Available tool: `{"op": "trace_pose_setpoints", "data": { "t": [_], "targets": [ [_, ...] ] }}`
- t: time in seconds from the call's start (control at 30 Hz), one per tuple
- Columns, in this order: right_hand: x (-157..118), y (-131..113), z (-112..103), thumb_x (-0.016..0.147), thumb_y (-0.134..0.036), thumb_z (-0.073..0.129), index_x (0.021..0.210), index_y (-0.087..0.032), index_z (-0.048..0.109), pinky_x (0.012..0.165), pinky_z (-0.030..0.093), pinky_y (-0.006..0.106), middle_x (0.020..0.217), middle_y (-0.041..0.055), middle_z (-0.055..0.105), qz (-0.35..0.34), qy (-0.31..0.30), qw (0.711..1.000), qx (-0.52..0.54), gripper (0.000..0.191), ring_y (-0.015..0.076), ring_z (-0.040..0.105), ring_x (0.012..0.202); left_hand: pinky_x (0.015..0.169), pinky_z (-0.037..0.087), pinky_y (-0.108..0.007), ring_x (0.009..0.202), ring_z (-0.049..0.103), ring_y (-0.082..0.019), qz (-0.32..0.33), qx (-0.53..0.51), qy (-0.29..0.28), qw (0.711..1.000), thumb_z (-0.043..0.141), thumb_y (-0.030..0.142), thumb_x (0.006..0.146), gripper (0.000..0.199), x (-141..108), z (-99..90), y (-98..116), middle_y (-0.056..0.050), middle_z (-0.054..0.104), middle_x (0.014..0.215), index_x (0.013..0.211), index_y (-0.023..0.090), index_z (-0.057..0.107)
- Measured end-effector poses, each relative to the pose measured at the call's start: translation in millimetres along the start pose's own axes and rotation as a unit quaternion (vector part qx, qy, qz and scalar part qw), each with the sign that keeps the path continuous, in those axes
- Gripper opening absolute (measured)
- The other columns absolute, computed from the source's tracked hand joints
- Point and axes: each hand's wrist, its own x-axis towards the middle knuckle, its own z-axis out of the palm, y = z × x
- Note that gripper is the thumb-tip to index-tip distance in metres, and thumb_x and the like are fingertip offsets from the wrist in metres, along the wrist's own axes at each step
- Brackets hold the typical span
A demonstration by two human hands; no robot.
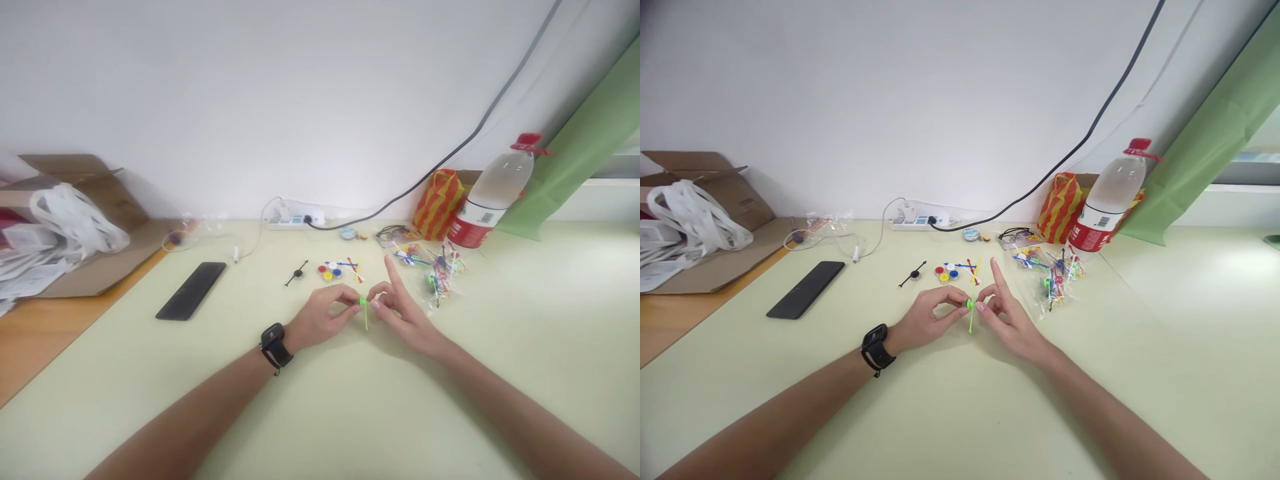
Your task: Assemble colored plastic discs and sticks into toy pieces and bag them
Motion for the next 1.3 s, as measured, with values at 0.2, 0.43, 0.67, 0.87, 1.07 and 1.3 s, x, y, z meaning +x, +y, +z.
{"op": "trace_pose_setpoints", "data": {
  "t": [0.2, 0.43, 0.67, 0.87, 1.07, 1.3],
  "targets": [
    [1, 2, -2, 0.106, -0.047, 0.045, 0.129, -0.027, 0.064, 0.071, 0.049, 0.029, 0.097, 0.0029, 0.063, -0.001, 0.001, 1.0, -0.03, 0.036, 0.0145, 0.059, 0.073, 0.088, 0.06, -0.032, 0.091, 0.071, -0.017, -0.007, -0.004, 0.011, 1.0, 0.066, 0.026, 0.098, 0.01, -1, 1.1, -3, -0.007, 0.073, 0.103, 0.105, 0.018, 0.066],
    [5, 2, -8, 0.106, -0.057, 0.038, 0.061, -0.02, 0.051, 0.059, 0.036, 0.03, 0.06, -0.0007, 0.048, 0.056, 0.047, 0.996, -0.048, 0.06, 0.0145, 0.045, 0.057, 0.089, 0.061, -0.034, 0.092, 0.071, -0.018, -0.004, -0.01, 0.019, 1.0, 0.067, 0.027, 0.097, 0.011, -1, 0.3, -3, -0.008, 0.073, 0.101, 0.103, 0.018, 0.066],
    [4, -6, -2, 0.103, -0.052, 0.053, 0.092, -0.021, 0.056, 0.065, 0.041, 0.028, 0.076, -0.0014, 0.056, 0.049, -0.019, 0.998, 0.018, 0.033, 0.015, 0.05, 0.069, 0.092, 0.061, -0.035, 0.094, 0.071, -0.018, -0.004, -0.023, -0.006, 1.0, 0.068, 0.023, 0.094, 0.008, -1, -0.4, 2, -0.008, 0.072, 0.104, 0.099, 0.018, 0.066],
    [3, -4, 0, 0.103, -0.052, 0.055, 0.097, -0.021, 0.059, 0.067, 0.045, 0.028, 0.081, 0.0005, 0.059, 0.049, -0.045, 0.998, 0.024, 0.032, 0.0152, 0.053, 0.072, 0.091, 0.06, -0.034, 0.095, 0.071, -0.018, -0.005, -0.021, -0.005, 1.0, 0.069, 0.023, 0.092, 0.007, 0, -1.1, 6, -0.008, 0.074, 0.105, 0.097, 0.018, 0.067],
    [4, -3, 0, 0.102, -0.053, 0.055, 0.099, -0.022, 0.061, 0.069, 0.049, 0.03, 0.083, 0.0026, 0.064, 0.041, -0.048, 0.998, 0.001, 0.032, 0.0173, 0.059, 0.076, 0.085, 0.059, -0.034, 0.092, 0.071, -0.02, -0.009, -0.002, -0.009, 1.0, 0.072, 0.028, 0.091, 0.011, 0, -1.9, 5, -0.009, 0.075, 0.1, 0.093, 0.018, 0.066],
    [4, -7, 0, 0.104, -0.045, 0.053, 0.108, -0.024, 0.068, 0.074, 0.053, 0.032, 0.105, 0.0069, 0.073, 0.009, -0.077, 0.997, -0.031, 0.027, 0.021, 0.066, 0.09, 0.09, 0.058, -0.034, 0.095, 0.071, -0.019, -0.029, 0.011, -0.031, 0.999, 0.067, 0.026, 0.093, 0.028, -2, -2.1, 2, -0.006, 0.072, 0.109, 0.12, 0.022, 0.06]
  ]
}}
